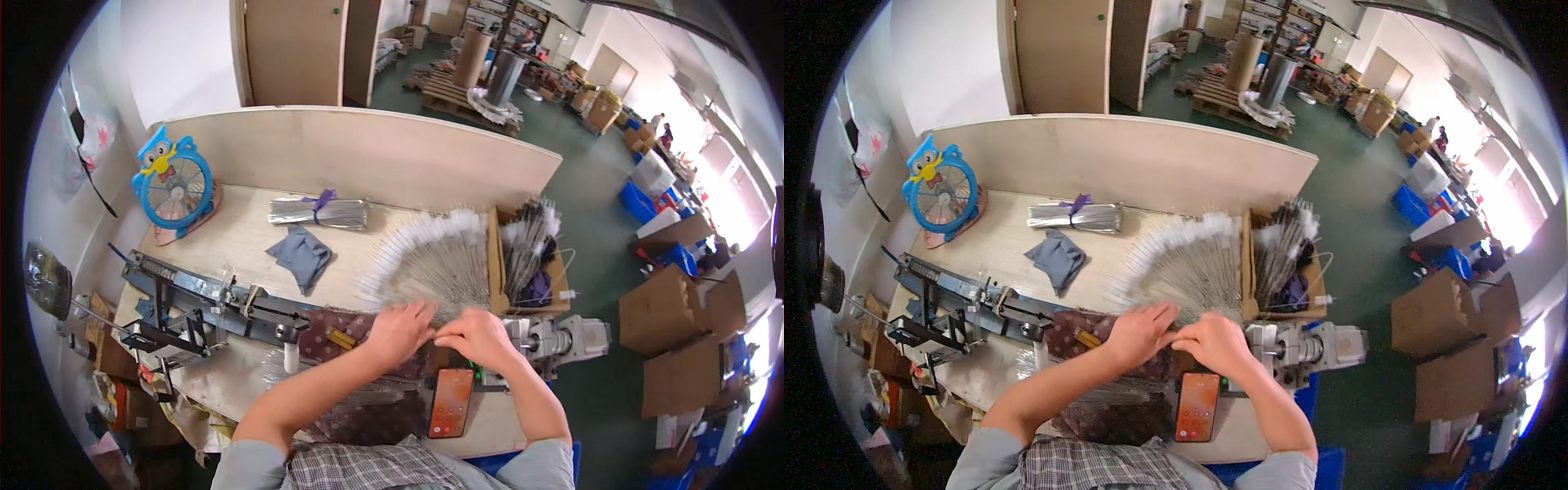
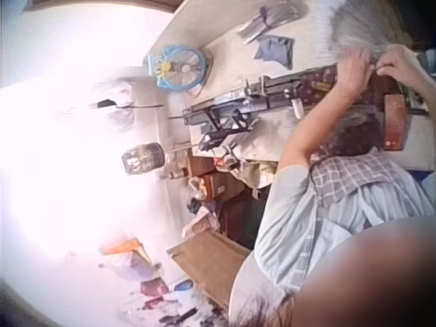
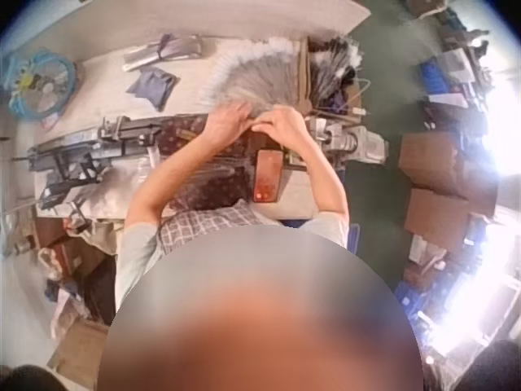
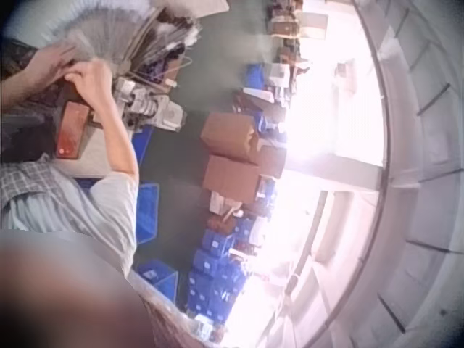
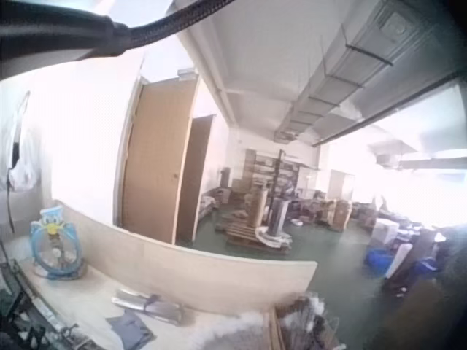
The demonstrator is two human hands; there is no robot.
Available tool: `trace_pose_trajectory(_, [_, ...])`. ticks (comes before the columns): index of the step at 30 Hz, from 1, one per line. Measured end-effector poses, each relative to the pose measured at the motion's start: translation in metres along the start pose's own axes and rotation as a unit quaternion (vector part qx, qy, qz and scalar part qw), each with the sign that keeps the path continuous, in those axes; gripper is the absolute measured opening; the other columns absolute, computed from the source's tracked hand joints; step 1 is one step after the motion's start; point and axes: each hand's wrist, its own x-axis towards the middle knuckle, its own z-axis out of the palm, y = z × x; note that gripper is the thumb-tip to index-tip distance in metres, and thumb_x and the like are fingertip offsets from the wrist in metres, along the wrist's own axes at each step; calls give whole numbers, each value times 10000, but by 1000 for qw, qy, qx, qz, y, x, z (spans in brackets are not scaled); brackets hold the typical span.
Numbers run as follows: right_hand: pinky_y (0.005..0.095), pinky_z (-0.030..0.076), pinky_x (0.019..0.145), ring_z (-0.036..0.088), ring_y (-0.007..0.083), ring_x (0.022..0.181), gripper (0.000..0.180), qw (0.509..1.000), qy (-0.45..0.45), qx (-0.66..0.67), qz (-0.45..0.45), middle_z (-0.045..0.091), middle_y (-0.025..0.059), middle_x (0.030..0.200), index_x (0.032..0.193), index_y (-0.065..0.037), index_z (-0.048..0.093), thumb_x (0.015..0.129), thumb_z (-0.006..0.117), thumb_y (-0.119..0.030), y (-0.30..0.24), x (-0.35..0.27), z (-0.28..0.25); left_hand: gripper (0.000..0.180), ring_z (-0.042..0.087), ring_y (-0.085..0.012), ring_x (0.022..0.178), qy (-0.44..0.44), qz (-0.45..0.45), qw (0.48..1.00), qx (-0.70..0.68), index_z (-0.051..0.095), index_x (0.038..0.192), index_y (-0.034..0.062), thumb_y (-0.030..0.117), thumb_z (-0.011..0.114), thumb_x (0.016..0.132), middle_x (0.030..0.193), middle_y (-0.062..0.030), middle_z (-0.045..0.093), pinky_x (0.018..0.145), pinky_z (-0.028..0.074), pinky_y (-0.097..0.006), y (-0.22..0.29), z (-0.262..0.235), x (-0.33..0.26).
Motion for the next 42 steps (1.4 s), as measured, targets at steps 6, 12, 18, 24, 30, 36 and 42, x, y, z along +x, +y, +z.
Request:
trace_pose_trajectory(6, [340, 478, 669, 567, 208, 790, 117, 973, 40, 59, -218, 621, -8, 712, 767, -159, 707, 745, 673, -269, -47, 32, 11, 293, 634, -243, 861, -45, -188, 910, -368, 622, 1066, 42, 249, 624, 858, 941, -89, 658, 774, 502, -363, -11, -45, -122])
trace_pose_trajectory(12, [332, 476, 646, 562, 206, 739, 125, 963, 55, 78, -250, 635, 0, 712, 749, -134, 693, 726, 680, -257, -93, 76, 79, 529, 578, -177, 667, 44, -561, 390, -729, 653, 925, 55, 508, 379, 939, 772, -60, 632, 610, 458, -284, -61, -47, -173])
trace_pose_trajectory(18, [334, 475, 668, 553, 209, 781, 99, 975, 60, 35, -212, 641, -12, 727, 750, -126, 680, 719, 670, -219, -115, 85, 96, 619, 510, -187, 609, 199, -501, 298, -787, 653, 749, 69, 579, 343, 914, 637, -38, 567, 570, 408, -335, -77, -100, -166])
trace_pose_trajectory(24, [336, 473, 672, 549, 218, 784, 92, 983, 33, 20, -182, 644, -9, 737, 744, -121, 680, 713, 671, -207, -123, 83, 93, 365, 552, -102, 551, 7, -434, 789, -435, 660, 635, 13, 330, 677, 814, 586, -41, 613, 525, 435, -265, -58, -77, -137])
trace_pose_trajectory(30, [351, 478, 667, 562, 232, 780, 102, 973, 77, 27, -216, 643, 29, 764, 790, -85, 677, 735, 662, -170, -116, 76, 88, 423, 601, -128, 573, -63, -476, 841, -250, 691, 723, -25, 394, 712, 769, 617, -68, 642, 548, 470, -272, -71, -66, -138])
trace_pose_trajectory(36, [344, 492, 630, 594, 245, 764, 188, 957, 116, 48, -260, 602, 61, 817, 935, -71, 629, 751, 656, -96, -95, 29, 81, 174, 596, -150, 824, 182, -407, 558, -700, 555, 811, -12, 154, 574, 858, 819, -85, 617, 702, 485, -297, -43, -44, -133])
trace_pose_trajectory(42, [346, 504, 646, 616, 266, 790, 296, 976, 70, 28, -202, 589, 100, 907, 1081, -35, 578, 822, 607, -176, -68, 27, 128, 115, 600, -179, 603, 87, -419, 791, -437, 566, 721, -8, 87, 630, 704, 650, -91, 601, 552, 488, -331, -51, -38, -134])
